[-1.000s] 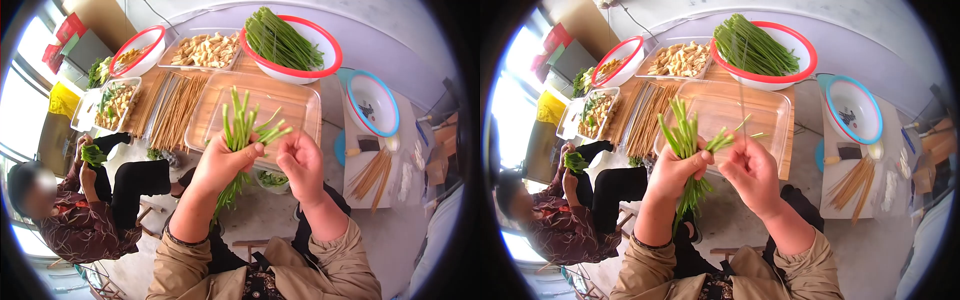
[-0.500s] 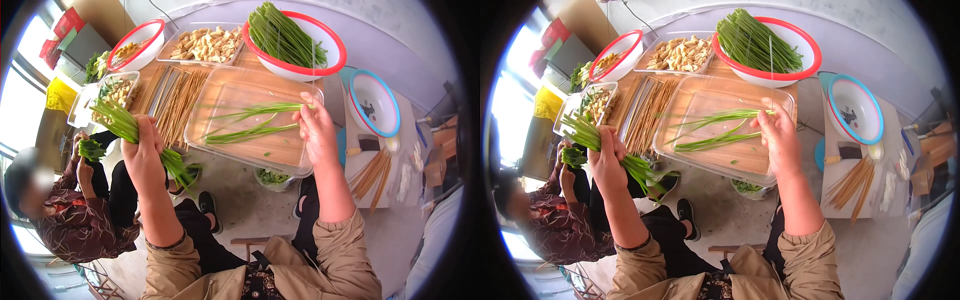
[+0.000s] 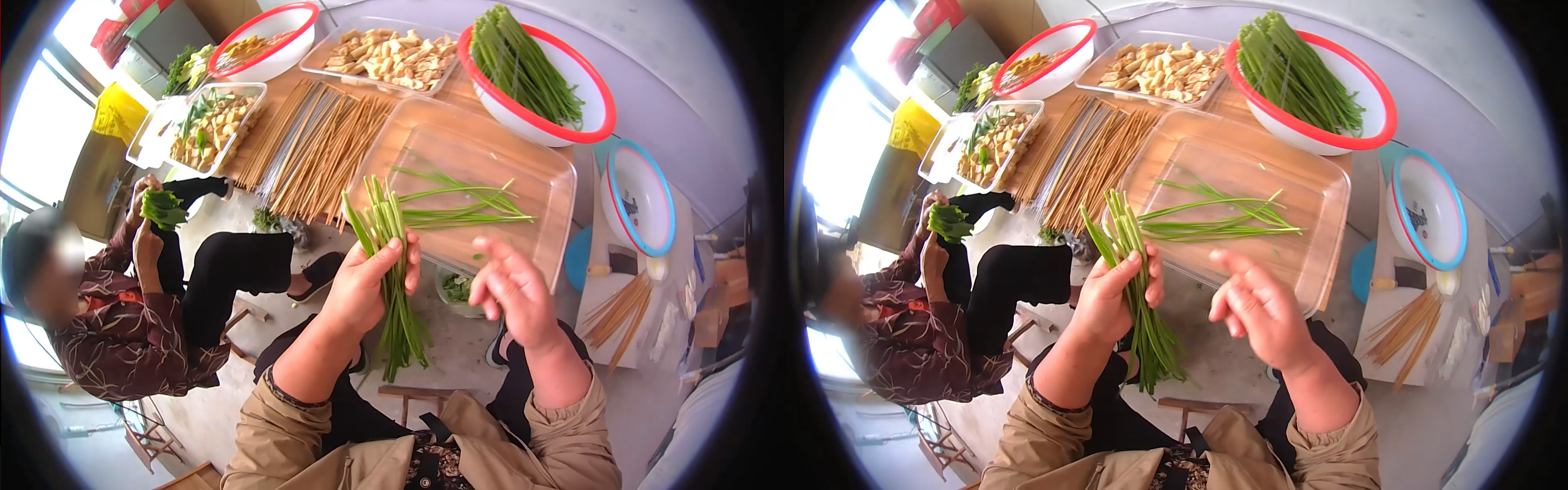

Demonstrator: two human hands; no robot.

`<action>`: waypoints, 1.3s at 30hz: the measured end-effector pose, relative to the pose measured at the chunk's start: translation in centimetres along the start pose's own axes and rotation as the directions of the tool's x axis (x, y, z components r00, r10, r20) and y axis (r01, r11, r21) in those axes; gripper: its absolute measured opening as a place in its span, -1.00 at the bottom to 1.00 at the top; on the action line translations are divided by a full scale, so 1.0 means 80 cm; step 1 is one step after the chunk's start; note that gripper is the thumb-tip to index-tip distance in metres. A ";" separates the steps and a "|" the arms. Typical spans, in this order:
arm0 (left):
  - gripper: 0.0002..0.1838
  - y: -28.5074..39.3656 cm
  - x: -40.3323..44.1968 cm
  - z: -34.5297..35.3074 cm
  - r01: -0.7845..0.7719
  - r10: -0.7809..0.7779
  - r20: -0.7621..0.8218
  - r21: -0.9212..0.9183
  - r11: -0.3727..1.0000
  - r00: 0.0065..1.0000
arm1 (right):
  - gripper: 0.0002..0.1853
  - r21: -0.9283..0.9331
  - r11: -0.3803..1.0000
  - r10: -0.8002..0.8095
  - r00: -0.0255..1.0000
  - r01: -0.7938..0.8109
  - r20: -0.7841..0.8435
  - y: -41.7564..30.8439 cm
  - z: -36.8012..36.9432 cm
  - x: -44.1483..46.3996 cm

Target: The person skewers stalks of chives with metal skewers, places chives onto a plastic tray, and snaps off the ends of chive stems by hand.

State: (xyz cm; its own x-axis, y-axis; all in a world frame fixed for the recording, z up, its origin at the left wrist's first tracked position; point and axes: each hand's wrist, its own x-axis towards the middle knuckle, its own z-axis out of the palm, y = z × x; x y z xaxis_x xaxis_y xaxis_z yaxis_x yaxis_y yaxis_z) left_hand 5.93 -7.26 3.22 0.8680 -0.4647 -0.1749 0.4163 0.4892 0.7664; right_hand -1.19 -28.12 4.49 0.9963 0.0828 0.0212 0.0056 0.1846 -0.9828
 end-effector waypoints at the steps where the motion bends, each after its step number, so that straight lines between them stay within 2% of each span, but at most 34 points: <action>1: -0.81 0.001 -0.001 -0.006 -0.004 0.003 -0.027 -0.011 1.000 1.000 | -0.62 -0.104 0.993 0.058 0.995 -0.049 0.085 0.003 0.007 0.001; 2: -0.82 0.001 -0.001 -0.011 -0.008 0.006 -0.053 -0.022 1.000 0.999 | -0.60 -0.198 0.979 0.074 0.990 -0.050 0.118 0.007 0.010 0.004; 3: -0.82 0.002 -0.002 -0.016 -0.010 0.008 -0.068 -0.026 1.000 0.998 | -0.60 -0.196 0.979 0.083 0.988 -0.057 0.130 0.009 0.013 0.007; 5: -0.81 0.005 0.000 -0.023 -0.092 0.090 -0.033 -0.081 0.992 0.995 | -0.63 -0.475 0.880 0.077 0.983 0.011 0.165 0.006 0.019 0.012; 8: -0.84 0.010 -0.002 -0.030 -0.068 0.066 -0.048 -0.049 0.996 0.997 | -0.65 -0.510 0.860 0.116 0.978 -0.012 0.173 0.007 0.024 0.016; 11: -0.86 0.013 -0.003 -0.035 -0.076 0.073 -0.049 -0.066 0.995 0.996 | -0.65 -0.505 0.863 0.094 0.982 0.003 0.166 0.015 0.029 0.017; 16: -0.86 0.013 -0.004 -0.045 -0.065 0.059 -0.068 -0.094 0.993 0.996 | -0.67 -0.495 0.867 0.150 0.976 -0.053 0.158 0.020 0.037 0.023; 19: -0.83 0.009 -0.003 -0.051 -0.022 0.019 -0.034 -0.105 0.994 0.999 | -0.69 -0.450 0.890 0.155 0.978 -0.076 0.142 0.026 0.041 0.028; 21: -0.81 0.005 -0.002 -0.051 0.023 -0.008 0.076 -0.196 0.980 0.997 | -0.71 -0.428 0.900 0.159 0.977 -0.085 0.142 0.030 0.041 0.030; 23: -0.78 0.006 -0.003 -0.046 0.044 -0.027 0.091 -0.194 0.980 0.996 | -0.74 -0.387 0.922 0.082 0.987 -0.023 0.137 0.033 0.043 0.031; 27: -0.77 0.004 -0.002 -0.048 0.059 -0.035 0.126 -0.192 0.980 0.991 | -0.76 -0.384 0.923 0.057 0.991 -0.007 0.119 0.034 0.046 0.033; 31: -0.72 0.000 0.004 -0.054 0.000 0.025 0.193 -0.132 0.991 0.981 | -0.78 -0.424 0.904 0.011 0.992 0.043 0.125 0.035 0.045 0.035; 39: -0.65 0.000 0.012 -0.051 -0.010 0.035 0.242 -0.104 0.994 0.970 | -0.80 -0.485 0.857 -0.123 0.983 0.174 0.134 0.030 0.039 0.042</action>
State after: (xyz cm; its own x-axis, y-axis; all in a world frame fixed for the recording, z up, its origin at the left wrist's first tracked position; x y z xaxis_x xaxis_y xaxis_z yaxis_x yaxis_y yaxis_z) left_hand 7.86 -4.69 0.55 0.7907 -0.6122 0.0072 0.4335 0.5682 0.6995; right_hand 1.94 -24.32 2.78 0.9675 0.1898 0.1668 0.2193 -0.3025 -0.9276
